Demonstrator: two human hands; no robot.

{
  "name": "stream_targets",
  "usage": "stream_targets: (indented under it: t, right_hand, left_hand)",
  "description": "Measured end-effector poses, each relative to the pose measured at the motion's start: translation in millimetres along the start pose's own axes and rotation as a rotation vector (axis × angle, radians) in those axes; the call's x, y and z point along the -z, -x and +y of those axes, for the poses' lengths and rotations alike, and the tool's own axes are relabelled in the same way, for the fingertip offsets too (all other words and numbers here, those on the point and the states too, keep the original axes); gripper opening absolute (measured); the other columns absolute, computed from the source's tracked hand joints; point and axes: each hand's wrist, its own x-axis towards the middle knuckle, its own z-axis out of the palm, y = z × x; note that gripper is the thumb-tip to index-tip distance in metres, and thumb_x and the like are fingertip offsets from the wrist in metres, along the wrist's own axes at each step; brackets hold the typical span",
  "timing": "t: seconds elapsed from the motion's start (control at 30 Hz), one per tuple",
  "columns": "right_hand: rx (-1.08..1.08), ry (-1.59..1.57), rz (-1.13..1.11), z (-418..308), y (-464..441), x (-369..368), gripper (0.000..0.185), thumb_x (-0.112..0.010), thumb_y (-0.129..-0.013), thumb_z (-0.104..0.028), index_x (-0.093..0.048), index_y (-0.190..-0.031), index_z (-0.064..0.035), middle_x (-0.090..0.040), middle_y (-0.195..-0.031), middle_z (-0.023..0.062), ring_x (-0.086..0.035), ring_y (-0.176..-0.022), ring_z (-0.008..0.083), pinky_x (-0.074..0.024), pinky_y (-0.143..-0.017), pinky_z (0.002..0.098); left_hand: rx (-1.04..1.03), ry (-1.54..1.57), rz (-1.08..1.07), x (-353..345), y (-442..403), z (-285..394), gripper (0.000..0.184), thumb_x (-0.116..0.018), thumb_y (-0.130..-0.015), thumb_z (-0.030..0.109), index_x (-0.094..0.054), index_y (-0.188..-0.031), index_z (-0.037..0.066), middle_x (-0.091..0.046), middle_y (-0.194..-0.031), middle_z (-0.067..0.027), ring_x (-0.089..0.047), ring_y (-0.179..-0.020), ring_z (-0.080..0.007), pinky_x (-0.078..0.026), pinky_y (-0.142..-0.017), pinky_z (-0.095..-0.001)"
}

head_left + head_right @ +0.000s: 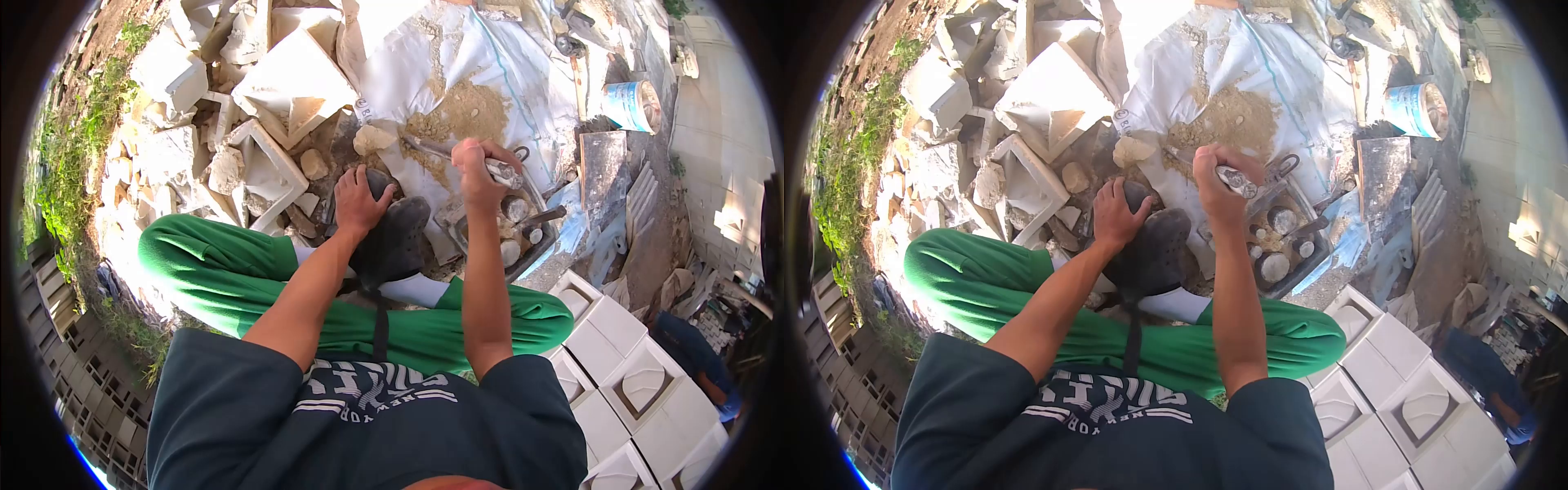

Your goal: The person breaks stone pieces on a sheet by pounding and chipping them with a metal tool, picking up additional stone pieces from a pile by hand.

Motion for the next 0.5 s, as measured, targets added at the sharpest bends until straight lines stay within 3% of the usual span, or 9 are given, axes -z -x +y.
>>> stream_targets:
  t: [0.13, 0.37, 0.5]
  right_hand:
    - [-0.2, 0.016, -0.005, -5, -17, 6, 0.024, -0.063, -0.079, -0.003, -0.056, -0.057, 0.0, -0.053, -0.053, -0.0026, -0.045, -0.048, 0.003, -0.0346, -0.046, 0.0225]
    - [-0.012, 0.024, 0.042, -81, -20, 1, 0.019, -0.064, -0.078, -0.002, -0.06, -0.06, 0.0018, -0.05, -0.051, -0.0053, -0.043, -0.049, 0.0006, -0.0333, -0.045, 0.0216]
    - [-0.064, 0.042, -0.039, -16, 5, -13, 0.023, -0.066, -0.079, -0.005, -0.057, -0.059, 0.0017, -0.05, -0.053, -0.0055, -0.043, -0.052, 0.0002, -0.0328, -0.046, 0.0214]
  left_hand:
    - [-0.007, 0.005, -0.005, -2, 3, 1, 0.072, -0.064, -0.08, 0.05, -0.044, -0.126, -0.002, -0.049, -0.121, -0.0225, -0.046, -0.114, -0.038, -0.036, -0.098, -0.0458]
    - [-0.033, -0.002, 0.027, -2, 1, 2, 0.068, -0.062, -0.083, 0.048, -0.046, -0.125, -0.002, -0.05, -0.123, -0.0221, -0.046, -0.116, -0.0371, -0.036, -0.099, -0.0447]
    - [-0.145, 0.158, 0.035, -9, -7, -10, 0.056, -0.059, -0.088, 0.039, -0.046, -0.124, -0.002, -0.049, -0.124, -0.0209, -0.046, -0.117, -0.0363, -0.037, -0.099, -0.0441]
